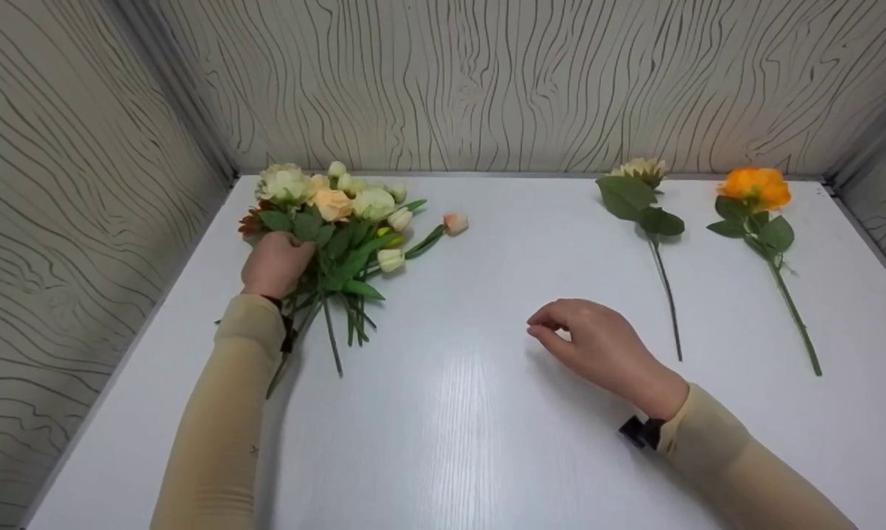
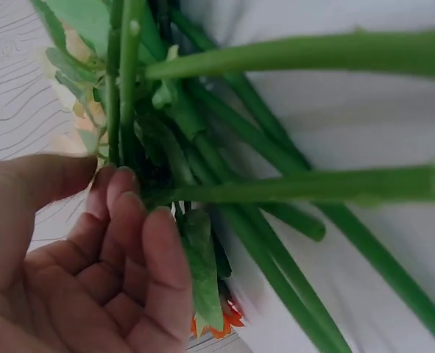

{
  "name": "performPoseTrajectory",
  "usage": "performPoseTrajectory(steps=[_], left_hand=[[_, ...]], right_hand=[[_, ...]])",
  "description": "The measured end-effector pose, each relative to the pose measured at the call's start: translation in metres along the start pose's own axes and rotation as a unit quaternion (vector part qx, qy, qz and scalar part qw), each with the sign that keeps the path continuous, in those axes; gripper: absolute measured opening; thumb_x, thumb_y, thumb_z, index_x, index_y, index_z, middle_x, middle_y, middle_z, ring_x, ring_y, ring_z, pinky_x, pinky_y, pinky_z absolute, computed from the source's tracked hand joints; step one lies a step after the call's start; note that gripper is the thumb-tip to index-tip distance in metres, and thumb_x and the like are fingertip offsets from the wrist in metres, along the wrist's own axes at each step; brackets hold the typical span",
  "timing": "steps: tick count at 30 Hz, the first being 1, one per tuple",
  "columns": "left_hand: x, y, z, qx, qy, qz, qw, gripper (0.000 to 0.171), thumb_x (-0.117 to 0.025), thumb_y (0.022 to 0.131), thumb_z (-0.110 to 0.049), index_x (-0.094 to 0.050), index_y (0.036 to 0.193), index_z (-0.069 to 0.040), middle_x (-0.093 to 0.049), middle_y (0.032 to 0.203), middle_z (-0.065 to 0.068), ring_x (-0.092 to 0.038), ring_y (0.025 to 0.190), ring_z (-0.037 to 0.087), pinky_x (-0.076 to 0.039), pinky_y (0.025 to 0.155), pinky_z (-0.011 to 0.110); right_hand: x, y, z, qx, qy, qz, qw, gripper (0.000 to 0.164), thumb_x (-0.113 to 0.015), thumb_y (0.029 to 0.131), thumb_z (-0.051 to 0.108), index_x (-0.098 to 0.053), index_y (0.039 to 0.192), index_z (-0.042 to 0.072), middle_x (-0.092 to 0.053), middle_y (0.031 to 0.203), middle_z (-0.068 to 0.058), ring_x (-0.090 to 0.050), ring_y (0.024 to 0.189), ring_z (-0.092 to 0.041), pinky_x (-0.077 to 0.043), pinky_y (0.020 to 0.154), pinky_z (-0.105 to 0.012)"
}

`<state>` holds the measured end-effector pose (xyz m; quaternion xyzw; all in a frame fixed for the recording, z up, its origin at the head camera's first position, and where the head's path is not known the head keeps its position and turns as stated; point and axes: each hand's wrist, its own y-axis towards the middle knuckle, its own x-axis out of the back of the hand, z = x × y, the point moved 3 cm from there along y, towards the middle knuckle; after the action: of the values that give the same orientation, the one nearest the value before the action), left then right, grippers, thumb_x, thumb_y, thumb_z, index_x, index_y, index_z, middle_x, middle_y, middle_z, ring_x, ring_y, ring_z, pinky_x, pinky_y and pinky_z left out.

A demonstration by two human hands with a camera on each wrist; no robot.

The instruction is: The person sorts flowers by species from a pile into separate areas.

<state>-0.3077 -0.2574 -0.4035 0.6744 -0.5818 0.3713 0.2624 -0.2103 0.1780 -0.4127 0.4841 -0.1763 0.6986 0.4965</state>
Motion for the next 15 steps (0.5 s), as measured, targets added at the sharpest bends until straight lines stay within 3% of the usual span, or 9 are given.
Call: performPoseTrajectory(steps=[4,7,12,15], left_hand=[[0.0011,0.0009,0.0036,0.012,-0.013,0.017,0.9997,0.044,-0.052,0.101,-0.029,-0.044,0.06,-0.015,-0.039,0.052,-0.004,-0.045,0.05,0.015,-0.04,0.052,0.033],[0.0004,0.0026,0.0061,0.02,-0.052,0.033,0.9979,0.044,-0.055,0.1,-0.028,-0.044,0.059,-0.015,-0.039,0.052,-0.005,-0.045,0.05,0.014,-0.041,0.056,0.034],[-0.0021,0.0038,0.009,0.044,-0.133,0.057,0.9885,0.044,-0.056,0.098,-0.025,-0.041,0.057,-0.018,-0.036,0.051,-0.006,-0.04,0.048,0.014,-0.041,0.058,0.034],[-0.0024,0.002,0.0094,0.053,-0.16,0.066,0.9835,0.046,-0.055,0.098,-0.026,-0.041,0.056,-0.019,-0.036,0.05,-0.006,-0.038,0.047,0.014,-0.041,0.059,0.035]], right_hand=[[0.001,0.0005,-0.0002,-0.004,0.001,0.002,1.0,0.009,-0.073,0.097,0.024,-0.078,0.104,0.021,-0.072,0.099,0.014,-0.066,0.092,-0.007,-0.054,0.078,-0.035],[0.0016,0.0009,0.0001,-0.004,0.001,0.005,1.0,0.009,-0.072,0.098,0.024,-0.078,0.104,0.021,-0.072,0.099,0.013,-0.066,0.092,-0.007,-0.054,0.078,-0.035],[0.0004,0.0009,-0.0023,-0.003,0.001,0.003,1.0,0.008,-0.072,0.098,0.025,-0.078,0.103,0.022,-0.071,0.098,0.015,-0.065,0.09,-0.007,-0.054,0.078,-0.035],[-0.0003,0.001,-0.0039,0.003,0.003,-0.006,1.0,0.007,-0.072,0.098,0.024,-0.078,0.102,0.023,-0.071,0.097,0.015,-0.065,0.089,-0.006,-0.054,0.077,-0.035]])
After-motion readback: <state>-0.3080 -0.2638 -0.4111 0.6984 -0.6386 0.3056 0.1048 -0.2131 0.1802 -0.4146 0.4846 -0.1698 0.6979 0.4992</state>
